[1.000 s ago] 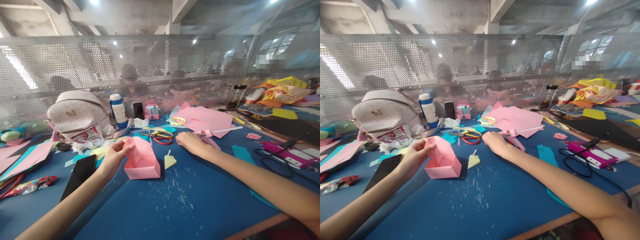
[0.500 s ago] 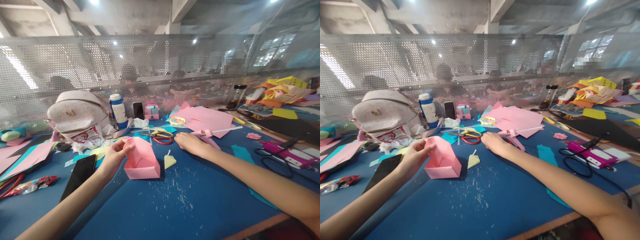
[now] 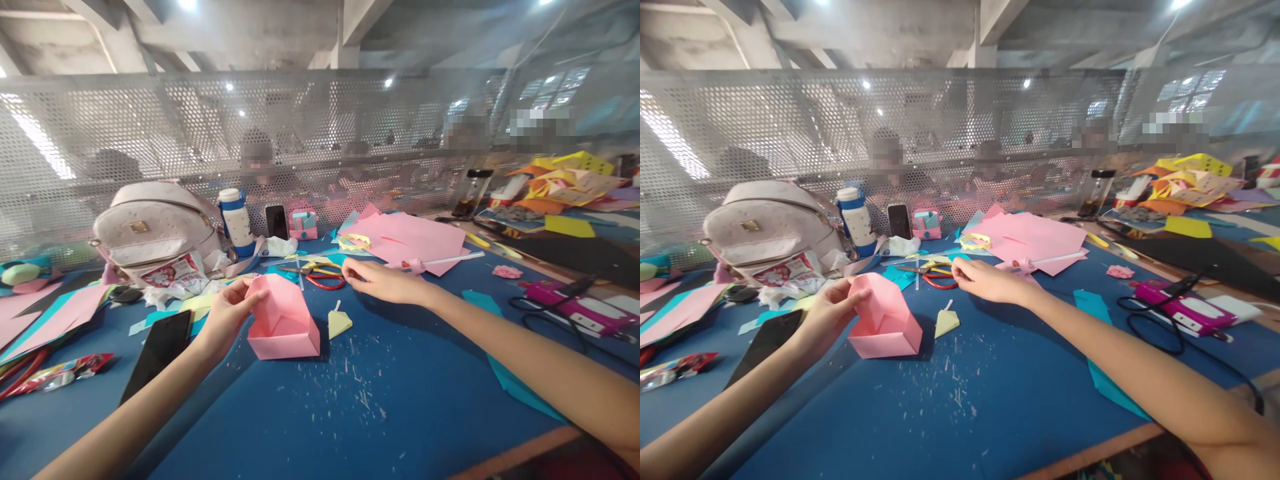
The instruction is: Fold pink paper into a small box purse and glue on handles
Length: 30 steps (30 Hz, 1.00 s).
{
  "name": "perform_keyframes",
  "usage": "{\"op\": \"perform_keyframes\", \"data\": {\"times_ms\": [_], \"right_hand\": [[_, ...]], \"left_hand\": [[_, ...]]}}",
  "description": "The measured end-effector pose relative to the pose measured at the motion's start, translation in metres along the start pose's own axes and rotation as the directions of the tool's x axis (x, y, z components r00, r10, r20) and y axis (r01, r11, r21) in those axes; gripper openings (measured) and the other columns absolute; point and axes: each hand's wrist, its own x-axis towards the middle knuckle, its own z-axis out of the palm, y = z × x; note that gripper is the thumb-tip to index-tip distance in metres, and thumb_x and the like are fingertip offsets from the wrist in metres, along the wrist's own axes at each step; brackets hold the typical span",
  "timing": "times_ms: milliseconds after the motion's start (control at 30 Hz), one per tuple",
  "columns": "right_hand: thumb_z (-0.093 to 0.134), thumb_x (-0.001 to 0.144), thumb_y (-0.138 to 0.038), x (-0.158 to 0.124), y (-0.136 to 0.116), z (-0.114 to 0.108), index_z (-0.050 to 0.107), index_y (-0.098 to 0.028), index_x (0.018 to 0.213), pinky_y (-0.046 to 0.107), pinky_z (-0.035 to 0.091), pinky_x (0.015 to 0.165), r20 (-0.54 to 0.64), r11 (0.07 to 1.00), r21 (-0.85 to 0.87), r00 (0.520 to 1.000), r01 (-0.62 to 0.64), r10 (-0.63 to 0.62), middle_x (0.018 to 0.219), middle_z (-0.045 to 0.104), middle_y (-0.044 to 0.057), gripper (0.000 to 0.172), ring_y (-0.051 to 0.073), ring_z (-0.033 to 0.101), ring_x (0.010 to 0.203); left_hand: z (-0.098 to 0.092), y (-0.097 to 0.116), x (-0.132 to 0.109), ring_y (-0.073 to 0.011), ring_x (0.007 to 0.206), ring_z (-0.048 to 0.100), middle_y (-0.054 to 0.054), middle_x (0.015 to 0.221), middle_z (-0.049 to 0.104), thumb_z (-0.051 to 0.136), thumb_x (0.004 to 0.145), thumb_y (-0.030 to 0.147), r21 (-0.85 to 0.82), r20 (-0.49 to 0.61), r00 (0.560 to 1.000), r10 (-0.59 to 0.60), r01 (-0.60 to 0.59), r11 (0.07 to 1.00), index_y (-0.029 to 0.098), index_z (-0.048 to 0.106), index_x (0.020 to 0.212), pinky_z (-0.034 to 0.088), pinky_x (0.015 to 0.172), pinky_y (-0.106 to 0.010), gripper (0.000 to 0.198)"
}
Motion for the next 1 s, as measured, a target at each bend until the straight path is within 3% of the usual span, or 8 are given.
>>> {"op": "perform_keyframes", "data": {"times_ms": [100,267,400,500,633,800,900,1000], "right_hand": [[0.029,0.097,-0.026,0.005,0.003,0.007,0.043,-0.019,0.091,0.023,0.039,0.06,0.086,0.974,0.225,0.996,0.003,-0.023,0.079,0.059,0.003,0.017,0.012,0.054,0.068],[0.023,0.099,-0.03,0.012,0.01,0.022,0.04,-0.02,0.089,0.022,0.039,0.053,0.116,0.909,0.417,0.992,-0.002,-0.051,0.082,0.057,0.004,0.022,0.011,0.055,0.066],[0.046,0.094,-0.047,0.013,0.011,0.025,0.042,-0.02,0.078,0.023,0.036,0.05,0.049,0.851,0.525,0.998,0.008,-0.039,0.067,0.053,0.0,0.032,0.01,0.049,0.058],[0.055,0.089,-0.045,0.013,0.009,0.024,0.044,-0.02,0.074,0.023,0.035,0.049,0.014,0.827,0.563,1.0,0.008,-0.019,0.062,0.053,-0.002,0.031,0.01,0.05,0.055],[0.061,0.082,-0.04,0.015,0.008,0.02,0.053,-0.019,0.077,0.024,0.04,0.049,-0.002,0.815,0.579,1.0,-0.013,0.017,0.067,0.064,0.002,0.024,0.013,0.059,0.059],[0.071,0.074,-0.027,0.011,0.007,0.008,0.07,-0.016,0.072,0.03,0.046,0.062,-0.126,0.869,0.494,0.987,-0.024,0.099,0.069,0.069,0.004,0.012,0.018,0.064,0.068],[0.072,0.076,-0.022,0.006,0.004,-0.002,0.074,-0.019,0.073,0.033,0.047,0.072,-0.314,0.974,0.227,0.947,0.011,0.063,0.078,0.07,0.003,0.005,0.019,0.063,0.077],[0.07,0.081,-0.022,0.002,0.003,-0.005,0.075,-0.022,0.076,0.032,0.047,0.075,-0.409,0.998,-0.048,0.91,0.05,-0.065,0.089,0.069,0.002,0.007,0.021,0.062,0.092]], "left_hand": [[0.0,0.0,-0.001,-0.0117,0.066,0.059,-0.002,0.076,0.067,0.081,0.07,0.033,0.01,0.015,1.0,0.003,-0.003,1.0,0.014,0.066,0.081,0.046,0.059,-0.02,0.026],[-0.001,-0.001,-0.001,-0.0117,0.069,0.059,-0.002,0.079,0.067,0.08,0.073,0.033,0.023,0.018,1.0,0.003,-0.004,1.0,0.014,0.066,0.084,0.047,0.061,-0.02,0.026],[-0.002,-0.002,0.0,-0.0114,0.068,0.059,0.0,0.076,0.066,0.08,0.073,0.033,0.023,0.024,1.0,0.009,-0.009,1.0,0.014,0.066,0.084,0.047,0.062,-0.02,0.026],[-0.003,-0.002,0.001,-0.0112,0.068,0.059,-0.001,0.077,0.066,0.08,0.073,0.033,0.027,0.023,1.0,0.002,-0.002,1.0,0.014,0.066,0.085,0.046,0.061,-0.02,0.026],[-0.002,-0.002,0.001,-0.0111,0.069,0.059,-0.001,0.078,0.066,0.079,0.073,0.032,0.015,0.027,1.0,0.003,-0.004,1.0,0.014,0.066,0.085,0.047,0.062,-0.02,0.025],[-0.003,-0.002,0.001,-0.0115,0.07,0.059,-0.001,0.078,0.066,0.079,0.074,0.032,0.015,0.029,1.0,0.005,-0.006,1.0,0.014,0.066,0.085,0.047,0.063,-0.02,0.025],[-0.003,-0.003,0.002,-0.0115,0.07,0.059,-0.002,0.078,0.066,0.08,0.072,0.032,0.005,0.026,1.0,0.008,-0.008,1.0,0.014,0.066,0.082,0.047,0.063,-0.02,0.025],[-0.003,-0.003,0.002,-0.0115,0.07,0.059,-0.002,0.078,0.067,0.081,0.071,0.032,0.006,0.017,1.0,0.009,-0.009,1.0,0.014,0.066,0.082,0.047,0.063,-0.02,0.026]]}}
